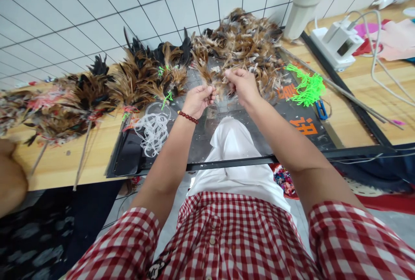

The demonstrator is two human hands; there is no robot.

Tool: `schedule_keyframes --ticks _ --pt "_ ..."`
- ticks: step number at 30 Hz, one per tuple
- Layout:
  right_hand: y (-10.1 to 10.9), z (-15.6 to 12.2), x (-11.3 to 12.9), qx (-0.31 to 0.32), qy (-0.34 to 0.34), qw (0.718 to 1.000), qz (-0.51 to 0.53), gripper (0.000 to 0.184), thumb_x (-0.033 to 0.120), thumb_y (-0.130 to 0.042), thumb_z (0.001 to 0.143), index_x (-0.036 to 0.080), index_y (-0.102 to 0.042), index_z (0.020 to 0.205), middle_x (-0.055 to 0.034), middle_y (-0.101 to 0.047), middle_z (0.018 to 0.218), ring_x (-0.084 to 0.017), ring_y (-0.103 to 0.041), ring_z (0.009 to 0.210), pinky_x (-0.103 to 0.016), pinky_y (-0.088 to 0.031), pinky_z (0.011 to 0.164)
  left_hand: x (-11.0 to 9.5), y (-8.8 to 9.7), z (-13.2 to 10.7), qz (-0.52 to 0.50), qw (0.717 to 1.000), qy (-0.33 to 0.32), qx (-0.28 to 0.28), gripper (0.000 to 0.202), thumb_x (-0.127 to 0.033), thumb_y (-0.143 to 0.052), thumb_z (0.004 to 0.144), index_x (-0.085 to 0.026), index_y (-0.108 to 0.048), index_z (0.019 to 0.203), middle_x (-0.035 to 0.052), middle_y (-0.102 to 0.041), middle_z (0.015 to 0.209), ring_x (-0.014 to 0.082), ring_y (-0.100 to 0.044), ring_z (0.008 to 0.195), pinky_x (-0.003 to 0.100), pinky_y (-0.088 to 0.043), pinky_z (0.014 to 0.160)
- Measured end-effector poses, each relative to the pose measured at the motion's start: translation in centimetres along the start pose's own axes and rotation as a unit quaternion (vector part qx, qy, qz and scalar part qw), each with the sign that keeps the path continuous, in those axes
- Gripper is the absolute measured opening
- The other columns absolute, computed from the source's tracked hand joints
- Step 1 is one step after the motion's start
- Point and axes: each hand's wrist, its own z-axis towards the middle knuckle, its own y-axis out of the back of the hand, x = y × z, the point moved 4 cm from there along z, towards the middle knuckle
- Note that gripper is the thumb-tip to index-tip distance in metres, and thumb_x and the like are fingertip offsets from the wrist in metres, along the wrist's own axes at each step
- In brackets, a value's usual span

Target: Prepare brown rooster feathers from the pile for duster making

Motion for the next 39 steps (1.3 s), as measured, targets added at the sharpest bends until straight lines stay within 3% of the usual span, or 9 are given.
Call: schedule_keyframes --ticks 3,7,11,16,19,26,30,34,39 --pt "0.7 0.5 0.6 0.001 0.004 1.0 0.004 0.038 0.051 -0.085 0.082 0.022 -0.062 0.073 0.0033 -0.05 0.064 -0.008 -0.037 0.052 -0.026 -0.031 0.05 0.0 0.2 0.0 -0.005 0.999 0.007 -0.037 0.021 -0.011 -0.076 0.09 -0.014 -0.065 0.072 -0.0028 -0.067 0.064 0.0037 -0.057 0.052 0.017 -0.039 0.051" --pt "0.1 -0.2 1.0 0.05 -0.017 0.998 0.018 0.034 0.049 -0.09 0.074 0.021 -0.072 0.079 0.0059 -0.042 0.058 -0.007 -0.029 0.05 -0.026 -0.025 0.049 0.0 0.2 -0.1 -0.027 0.997 0.009 -0.068 0.019 -0.012 -0.073 0.092 -0.016 -0.063 0.076 -0.0025 -0.074 0.076 0.002 -0.056 0.051 0.017 -0.038 0.049" --pt "-1.2 -1.2 0.8 0.082 0.001 0.997 -0.012 0.035 0.052 -0.091 0.07 0.02 -0.077 0.076 0.0053 -0.047 0.054 -0.007 -0.029 0.05 -0.028 -0.022 0.051 0.0 -0.2 -0.4 -0.045 0.997 0.031 -0.048 0.016 -0.014 -0.073 0.093 -0.016 -0.064 0.079 -0.0012 -0.076 0.077 0.002 -0.057 0.052 0.016 -0.04 0.052" --pt "-2.0 -2.1 1.0 0.088 0.041 0.994 -0.052 0.038 0.054 -0.09 0.071 0.019 -0.074 0.066 -0.0027 -0.07 0.07 -0.012 -0.053 0.062 -0.029 -0.04 0.059 0.2 -0.6 -0.4 -0.032 0.998 0.043 -0.028 0.016 -0.013 -0.076 0.091 -0.014 -0.066 0.079 -0.0031 -0.07 0.067 0.002 -0.058 0.052 0.015 -0.04 0.052" --pt "-2.2 -2.4 1.3 0.083 0.037 0.993 -0.08 0.042 0.053 -0.09 0.072 0.018 -0.07 0.062 -0.0024 -0.068 0.066 -0.013 -0.057 0.065 -0.029 -0.045 0.063 0.5 -0.6 -0.2 -0.014 0.999 0.039 -0.004 0.02 -0.013 -0.075 0.092 -0.014 -0.064 0.075 -0.0042 -0.067 0.063 0.0013 -0.057 0.051 0.014 -0.041 0.052" --pt "-1.9 -2.0 1.3 0.076 0.035 0.992 -0.092 0.04 0.049 -0.088 0.076 0.017 -0.068 0.063 0.0026 -0.056 0.058 -0.012 -0.052 0.061 -0.027 -0.042 0.06 1.4 -0.8 -0.2 0.06 0.992 0.079 0.072 0.018 -0.018 -0.081 0.088 -0.013 -0.067 0.078 -0.0018 -0.068 0.064 0.0051 -0.062 0.055 0.017 -0.048 0.058" --pt "-1.4 -1.7 1.5 0.051 0.066 0.991 -0.104 0.029 0.046 -0.09 0.077 0.022 -0.078 0.088 0.0002 -0.065 0.078 -0.015 -0.059 0.073 -0.029 -0.048 0.066 1.3 -0.4 0.1 -0.009 0.998 0.056 0.027 0.015 -0.019 -0.08 0.089 -0.015 -0.067 0.081 -0.0008 -0.072 0.073 0.0069 -0.068 0.069 0.02 -0.054 0.075" --pt "-1.6 -2.0 1.9 0.094 0.127 0.961 -0.226 0.067 0.038 -0.101 0.062 0.029 -0.075 0.123 -0.0038 -0.068 0.104 -0.022 -0.063 0.093 -0.036 -0.055 0.083 1.0 0.1 0.3 -0.058 0.997 0.046 -0.026 0.015 -0.02 -0.082 0.086 -0.016 -0.068 0.084 -0.0009 -0.074 0.081 0.0084 -0.07 0.079 0.024 -0.055 0.088" --pt "-1.8 -2.6 2.0 0.092 0.185 0.929 -0.306 0.064 0.041 -0.091 0.076 0.029 -0.07 0.136 -0.0083 -0.07 0.113 -0.029 -0.064 0.108 -0.045 -0.053 0.101 1.3 -0.2 0.0 -0.055 0.997 0.061 -0.014 0.015 -0.023 -0.082 0.087 -0.017 -0.069 0.085 -0.0011 -0.071 0.076 0.0097 -0.07 0.081 0.024 -0.056 0.088"
